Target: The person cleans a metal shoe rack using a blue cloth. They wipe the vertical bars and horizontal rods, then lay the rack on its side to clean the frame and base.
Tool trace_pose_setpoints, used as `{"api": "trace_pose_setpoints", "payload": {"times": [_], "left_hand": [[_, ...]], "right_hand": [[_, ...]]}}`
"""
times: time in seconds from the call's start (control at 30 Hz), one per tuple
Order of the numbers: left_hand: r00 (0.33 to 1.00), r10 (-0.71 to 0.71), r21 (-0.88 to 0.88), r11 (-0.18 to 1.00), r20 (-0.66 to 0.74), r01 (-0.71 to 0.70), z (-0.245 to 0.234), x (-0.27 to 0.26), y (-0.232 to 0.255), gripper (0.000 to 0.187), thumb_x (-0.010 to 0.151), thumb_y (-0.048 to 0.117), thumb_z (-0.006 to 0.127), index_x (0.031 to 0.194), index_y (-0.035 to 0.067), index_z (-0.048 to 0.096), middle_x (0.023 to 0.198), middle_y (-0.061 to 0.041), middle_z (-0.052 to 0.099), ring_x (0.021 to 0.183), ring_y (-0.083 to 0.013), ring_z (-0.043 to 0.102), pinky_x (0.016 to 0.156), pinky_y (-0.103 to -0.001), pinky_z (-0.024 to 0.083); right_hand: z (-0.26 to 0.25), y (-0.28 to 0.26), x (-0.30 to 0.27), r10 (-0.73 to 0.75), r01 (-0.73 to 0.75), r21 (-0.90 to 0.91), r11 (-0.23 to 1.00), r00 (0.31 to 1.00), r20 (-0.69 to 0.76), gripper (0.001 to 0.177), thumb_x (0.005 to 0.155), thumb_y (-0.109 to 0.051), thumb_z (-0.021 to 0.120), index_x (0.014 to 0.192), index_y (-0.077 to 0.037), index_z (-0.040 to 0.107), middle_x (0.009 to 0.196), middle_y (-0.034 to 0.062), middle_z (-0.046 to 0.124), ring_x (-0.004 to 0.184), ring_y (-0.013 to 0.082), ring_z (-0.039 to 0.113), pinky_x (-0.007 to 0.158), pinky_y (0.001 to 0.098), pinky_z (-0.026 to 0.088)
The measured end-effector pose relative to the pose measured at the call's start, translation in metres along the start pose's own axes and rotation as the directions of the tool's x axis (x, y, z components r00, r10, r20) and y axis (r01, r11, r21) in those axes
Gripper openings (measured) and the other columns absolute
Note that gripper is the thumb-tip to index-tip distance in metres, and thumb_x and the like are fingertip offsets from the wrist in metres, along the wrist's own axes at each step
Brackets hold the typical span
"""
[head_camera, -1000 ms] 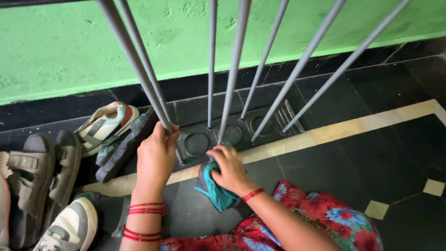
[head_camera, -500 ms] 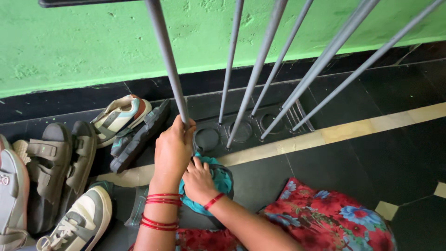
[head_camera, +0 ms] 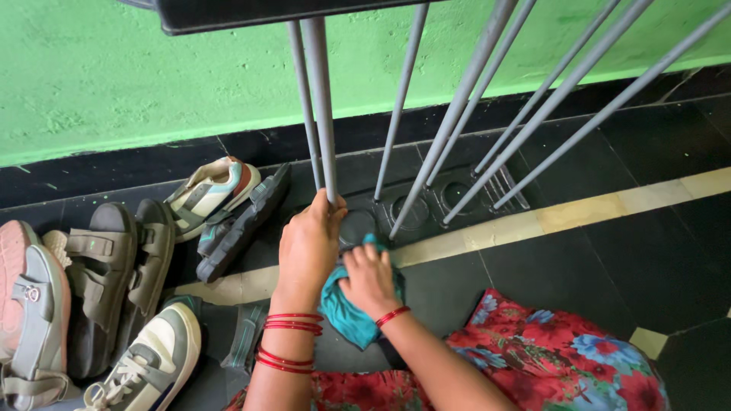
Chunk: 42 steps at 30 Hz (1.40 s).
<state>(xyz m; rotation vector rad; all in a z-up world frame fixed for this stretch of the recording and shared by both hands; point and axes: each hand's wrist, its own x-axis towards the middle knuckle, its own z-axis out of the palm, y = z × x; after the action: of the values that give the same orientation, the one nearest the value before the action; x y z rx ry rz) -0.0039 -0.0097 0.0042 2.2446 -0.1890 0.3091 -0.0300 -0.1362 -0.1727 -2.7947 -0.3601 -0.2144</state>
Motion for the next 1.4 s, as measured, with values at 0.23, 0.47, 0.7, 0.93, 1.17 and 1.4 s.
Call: {"api": "trace_pose_setpoints", "payload": {"times": [0.23, 0.47, 0.7, 0.93, 1.17, 1.4], "left_hand": [[0.999, 0.030, -0.010, 0.999, -0.045, -0.031, 0.002, 0.001, 0.000, 0.014, 0.091, 0.016, 0.069, 0.103, 0.011, 0.064, 0.088, -0.016, 0.073, 0.080, -0.0401, 0.070, 0.064, -0.049, 0.053], [1.000, -0.012, 0.017, 1.000, -0.021, 0.012, 0.002, 0.002, 0.001, 0.014, 0.092, 0.019, 0.070, 0.104, 0.013, 0.064, 0.083, -0.016, 0.073, 0.078, -0.0397, 0.070, 0.063, -0.050, 0.053], [0.999, 0.024, 0.013, 1.000, -0.037, -0.024, 0.000, 0.001, 0.002, 0.012, 0.093, 0.019, 0.068, 0.103, 0.013, 0.064, 0.086, -0.014, 0.074, 0.079, -0.0391, 0.071, 0.063, -0.049, 0.053], [1.000, -0.019, 0.013, 1.000, -0.012, 0.020, -0.003, 0.001, 0.006, 0.012, 0.093, 0.018, 0.068, 0.104, 0.014, 0.063, 0.083, -0.015, 0.073, 0.078, -0.0399, 0.070, 0.063, -0.050, 0.052], [1.000, 0.014, 0.007, 1.000, -0.020, -0.014, -0.001, 0.000, 0.003, 0.013, 0.093, 0.017, 0.067, 0.104, 0.013, 0.062, 0.085, -0.015, 0.074, 0.078, -0.0395, 0.070, 0.063, -0.050, 0.052], [1.000, -0.006, -0.001, 1.000, -0.014, 0.006, -0.001, 0.000, 0.004, 0.015, 0.091, 0.018, 0.069, 0.104, 0.014, 0.063, 0.085, -0.015, 0.073, 0.080, -0.0395, 0.070, 0.066, -0.050, 0.053]], "right_hand": [[0.010, -0.006, 0.001, -0.053, 0.051, -0.056, 0.997, 0.998, -0.036, 0.045, 0.069, -0.024, 0.079, 0.108, -0.005, 0.069, 0.112, 0.0102, 0.064, 0.120, 0.0300, 0.054, 0.098, 0.0624, 0.037], [-0.002, 0.016, -0.006, -0.175, 0.174, -0.026, 0.984, 0.984, -0.018, 0.053, 0.073, -0.021, 0.077, 0.123, -0.007, 0.066, 0.120, 0.0096, 0.062, 0.124, 0.0289, 0.053, 0.097, 0.0585, 0.040], [-0.022, 0.083, -0.027, -0.203, 0.205, -0.067, 0.977, 0.979, 0.023, 0.055, 0.079, -0.009, 0.067, 0.134, -0.008, 0.061, 0.135, 0.0108, 0.060, 0.130, 0.0297, 0.054, 0.090, 0.0481, 0.048], [-0.030, 0.145, -0.011, 0.253, -0.125, 0.419, 0.899, 0.931, -0.264, 0.048, 0.086, 0.001, 0.056, 0.134, 0.002, 0.061, 0.125, 0.0219, 0.067, 0.118, 0.0353, 0.063, 0.099, 0.0410, 0.049], [-0.198, 0.108, 0.026, 0.442, 0.323, 0.897, 0.303, 0.786, -0.432, 0.044, 0.107, -0.016, 0.056, 0.147, 0.000, 0.048, 0.134, 0.0058, 0.060, 0.119, 0.0143, 0.058, 0.102, 0.0301, 0.049], [-0.322, 0.036, 0.111, 0.018, 0.687, 0.683, 0.249, 0.702, -0.712, 0.025, 0.116, -0.011, 0.057, 0.139, -0.004, 0.050, 0.118, 0.0038, 0.064, 0.104, 0.0126, 0.062, 0.094, 0.0283, 0.051]]}}
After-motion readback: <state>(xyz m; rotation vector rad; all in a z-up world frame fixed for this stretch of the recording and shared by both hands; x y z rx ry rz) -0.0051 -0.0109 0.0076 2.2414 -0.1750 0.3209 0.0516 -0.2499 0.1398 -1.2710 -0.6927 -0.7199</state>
